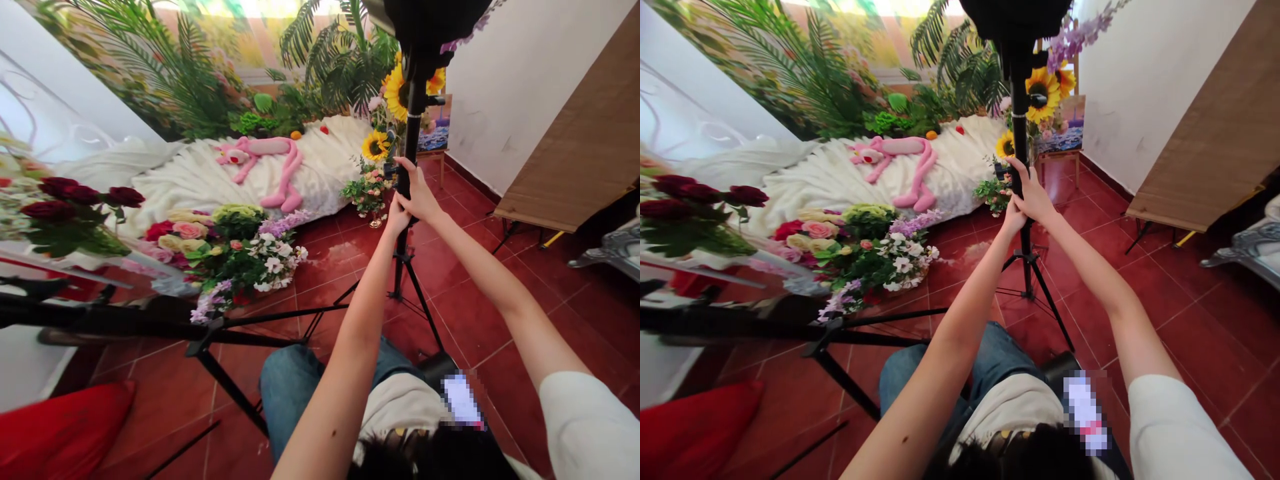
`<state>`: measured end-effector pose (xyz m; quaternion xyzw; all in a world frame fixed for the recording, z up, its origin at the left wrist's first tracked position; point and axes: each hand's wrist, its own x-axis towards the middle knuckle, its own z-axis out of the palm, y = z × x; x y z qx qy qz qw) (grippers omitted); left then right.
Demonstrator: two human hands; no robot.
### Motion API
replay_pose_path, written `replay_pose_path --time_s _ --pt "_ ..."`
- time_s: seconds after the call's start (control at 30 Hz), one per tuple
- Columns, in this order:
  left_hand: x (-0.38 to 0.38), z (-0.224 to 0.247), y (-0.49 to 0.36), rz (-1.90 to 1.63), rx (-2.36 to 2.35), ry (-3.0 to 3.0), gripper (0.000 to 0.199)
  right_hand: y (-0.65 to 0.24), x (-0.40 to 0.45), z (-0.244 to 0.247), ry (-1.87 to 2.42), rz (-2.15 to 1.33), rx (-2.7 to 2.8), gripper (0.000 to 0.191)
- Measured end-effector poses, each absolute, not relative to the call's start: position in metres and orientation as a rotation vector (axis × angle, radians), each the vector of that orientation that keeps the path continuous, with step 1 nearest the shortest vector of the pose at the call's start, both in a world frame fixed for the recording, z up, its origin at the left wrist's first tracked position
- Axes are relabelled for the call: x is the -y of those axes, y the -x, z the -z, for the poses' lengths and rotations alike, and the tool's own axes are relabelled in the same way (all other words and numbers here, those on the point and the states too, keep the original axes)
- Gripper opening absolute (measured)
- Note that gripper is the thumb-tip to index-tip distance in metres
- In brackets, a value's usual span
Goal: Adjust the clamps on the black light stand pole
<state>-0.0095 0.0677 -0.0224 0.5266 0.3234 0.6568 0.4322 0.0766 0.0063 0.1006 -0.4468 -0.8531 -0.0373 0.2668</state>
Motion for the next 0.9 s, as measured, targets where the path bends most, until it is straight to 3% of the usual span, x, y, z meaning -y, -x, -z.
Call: replay_pose_path --time_s 0.13,0.3,0.7,0.9 --pt "-0.062 0.017 0.009 -1.596 -0.816 -1.325 0.044 -0.093 0.033 -0.106 1.324 0.095 2.309 0.066" --pt "-0.045 -0.002 0.015 -1.562 -0.945 -1.381 0.035 -0.106 0.070 -0.103 1.764 0.163 2.435 0.045" --pt "-0.034 -0.016 0.015 -1.537 -0.982 -1.358 0.040 -0.083 0.046 -0.116 1.880 0.287 2.689 0.051" --pt "-0.034 -0.015 0.018 -1.488 -0.983 -1.390 0.037 -0.084 0.041 -0.099 1.902 0.246 2.614 0.043"
